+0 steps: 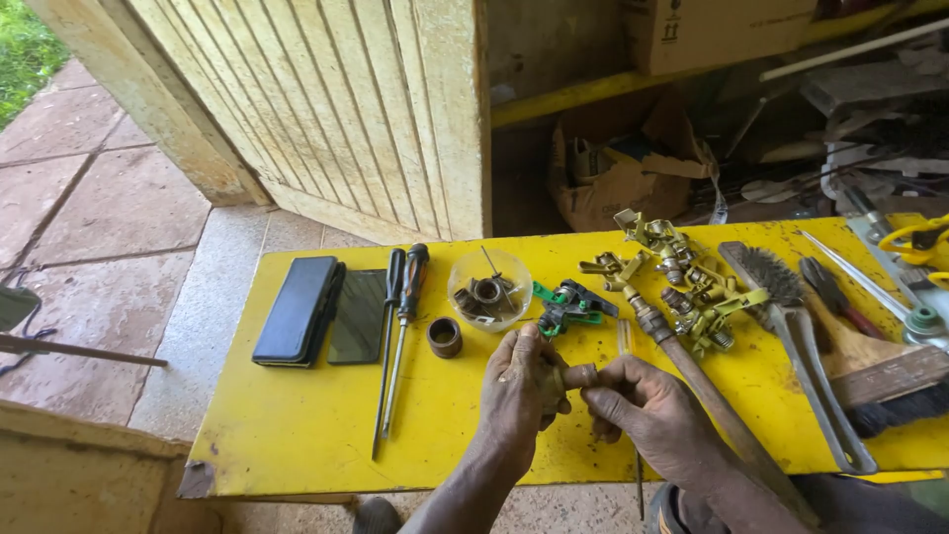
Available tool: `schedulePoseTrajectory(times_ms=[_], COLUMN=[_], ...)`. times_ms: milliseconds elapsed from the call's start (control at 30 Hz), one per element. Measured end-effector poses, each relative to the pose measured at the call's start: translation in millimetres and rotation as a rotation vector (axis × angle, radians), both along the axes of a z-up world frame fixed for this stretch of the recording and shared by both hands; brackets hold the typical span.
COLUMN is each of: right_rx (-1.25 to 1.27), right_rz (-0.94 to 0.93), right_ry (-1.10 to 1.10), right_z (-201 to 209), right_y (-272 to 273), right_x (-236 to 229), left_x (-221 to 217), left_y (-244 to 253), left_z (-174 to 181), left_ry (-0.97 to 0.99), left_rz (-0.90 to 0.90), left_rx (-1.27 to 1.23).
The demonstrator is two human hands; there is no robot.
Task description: The person disassembles a brass valve on a yellow workbench, removes internal components, and uses pliers to adjust parts. They then reassemble the valve by hand, tightening the pieces together. The workspace contains multiple valves, screwdrivers, and other tools.
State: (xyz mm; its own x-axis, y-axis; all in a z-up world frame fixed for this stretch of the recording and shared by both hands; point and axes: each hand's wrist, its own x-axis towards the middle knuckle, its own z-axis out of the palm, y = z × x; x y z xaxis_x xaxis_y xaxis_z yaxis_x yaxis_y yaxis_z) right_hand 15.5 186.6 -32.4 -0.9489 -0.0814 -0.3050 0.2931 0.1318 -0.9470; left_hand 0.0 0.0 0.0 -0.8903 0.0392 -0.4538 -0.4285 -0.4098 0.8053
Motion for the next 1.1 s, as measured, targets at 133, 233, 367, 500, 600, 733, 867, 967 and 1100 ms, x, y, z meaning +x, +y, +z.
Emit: schedulePoseTrajectory(times_ms=[133, 233, 367, 500, 600, 733, 867, 967, 1100], right_rx=[-0.112, -0.177, -0.229, -0.253, -0.207, -0.119, -0.209, -0.187, -0.150], right_rz=[-0.008, -0.004, -0.045, -0.096, -0.115, -0.111, -0.119, -0.126, -0.125], right_ry=[0.071, -0.063, -0.025, -0.003, -0.012, -0.047, -0.058, -0.071, -0.086], right_z=[14.0, 11.3, -10.2, -17.2, -5.6, -6.2, -26.0, -12.0, -8.6], right_y=[-17.4, -22.9, -20.0, -13.9, -12.6, -10.1, -3.8, -7.7, -7.0], right_x=[5.9, 5.8, 0.1, 1.9, 5.3, 7.5, 7.4, 14.0, 15.0], left_x=[1.7, 5.7, 8.6, -6.4, -20.9, -20.5, -16.8, -14.6, -16.6], left_y=[-6.1, -11.1, -23.3, -64.6, -117.9, -163.9, -158.3, -149.0, -139.6], left_z=[-5.9, -12.0, -2.9, -8.6, 14.1, 14.4, -8.7, -22.5, -24.9], left_ry=[0.090, 0.140, 0.234, 0.539, 0.367, 0.159, 0.062, 0.088, 0.193], left_rz=[0.027, -0.173, -0.183, -0.151, 0.000, 0.035, -0.189, -0.228, -0.293], left_rx=[0.013, -0.142, -0.312, -1.022, -1.226, -1.389, -1.499, -1.527, -1.500])
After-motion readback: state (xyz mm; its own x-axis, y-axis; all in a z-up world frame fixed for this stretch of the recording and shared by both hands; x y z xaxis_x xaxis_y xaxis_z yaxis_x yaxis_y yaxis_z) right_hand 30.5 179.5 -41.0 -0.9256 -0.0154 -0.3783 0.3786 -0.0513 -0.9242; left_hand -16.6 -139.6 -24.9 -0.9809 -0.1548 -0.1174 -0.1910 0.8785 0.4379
